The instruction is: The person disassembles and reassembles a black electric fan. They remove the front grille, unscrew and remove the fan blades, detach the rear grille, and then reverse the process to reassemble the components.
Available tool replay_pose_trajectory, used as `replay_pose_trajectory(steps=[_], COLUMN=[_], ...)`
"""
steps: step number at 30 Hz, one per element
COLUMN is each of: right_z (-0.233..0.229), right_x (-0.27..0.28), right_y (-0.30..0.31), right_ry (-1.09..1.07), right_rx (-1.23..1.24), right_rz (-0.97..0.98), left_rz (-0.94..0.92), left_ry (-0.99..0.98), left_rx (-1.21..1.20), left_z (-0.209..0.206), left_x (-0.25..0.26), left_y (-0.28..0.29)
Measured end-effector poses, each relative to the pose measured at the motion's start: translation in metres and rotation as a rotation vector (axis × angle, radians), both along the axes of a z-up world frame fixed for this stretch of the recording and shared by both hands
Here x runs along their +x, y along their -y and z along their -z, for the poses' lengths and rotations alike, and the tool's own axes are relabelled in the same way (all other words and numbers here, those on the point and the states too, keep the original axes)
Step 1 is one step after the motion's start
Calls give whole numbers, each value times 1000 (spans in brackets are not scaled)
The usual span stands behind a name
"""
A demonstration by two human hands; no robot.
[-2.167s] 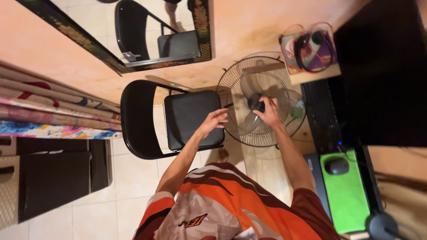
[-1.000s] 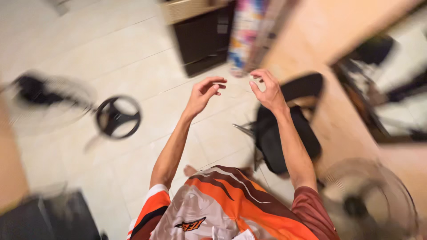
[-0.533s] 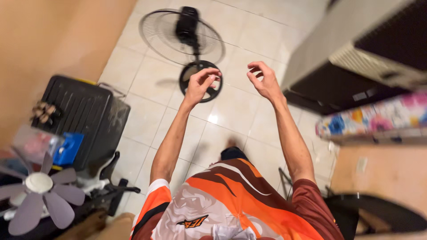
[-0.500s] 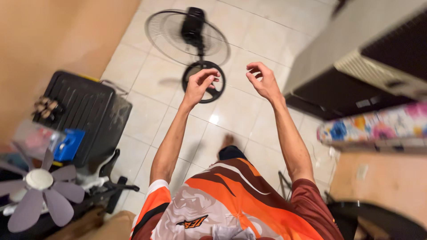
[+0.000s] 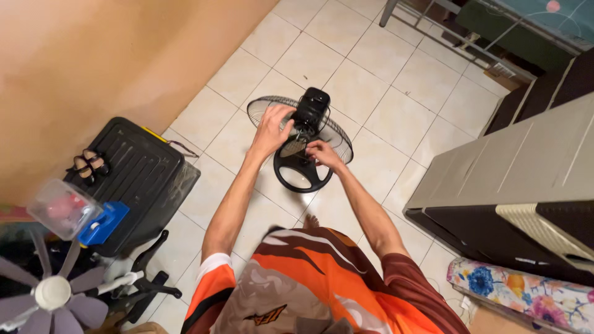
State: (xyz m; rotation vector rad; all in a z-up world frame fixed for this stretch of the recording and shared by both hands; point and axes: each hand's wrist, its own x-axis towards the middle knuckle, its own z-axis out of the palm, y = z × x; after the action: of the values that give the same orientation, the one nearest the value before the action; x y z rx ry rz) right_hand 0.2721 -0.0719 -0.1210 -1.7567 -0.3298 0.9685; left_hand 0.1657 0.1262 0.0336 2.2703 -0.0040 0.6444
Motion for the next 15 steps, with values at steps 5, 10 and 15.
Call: replay_pose_trajectory(steps=[5, 10, 15], right_z=[13, 26, 40], right_x=[29, 62, 67], right_y=[-39, -64, -94], right_ry=[-142, -311, -575], right_rx=[-218, -313, -215], right_rz=[100, 219, 369], left_rz=[32, 330, 666], left_ry=[-73, -183, -353], left_rx=[242, 343, 328], left_z=[14, 41, 61], left_x=[58, 117, 159], left_y=[-33, -77, -105])
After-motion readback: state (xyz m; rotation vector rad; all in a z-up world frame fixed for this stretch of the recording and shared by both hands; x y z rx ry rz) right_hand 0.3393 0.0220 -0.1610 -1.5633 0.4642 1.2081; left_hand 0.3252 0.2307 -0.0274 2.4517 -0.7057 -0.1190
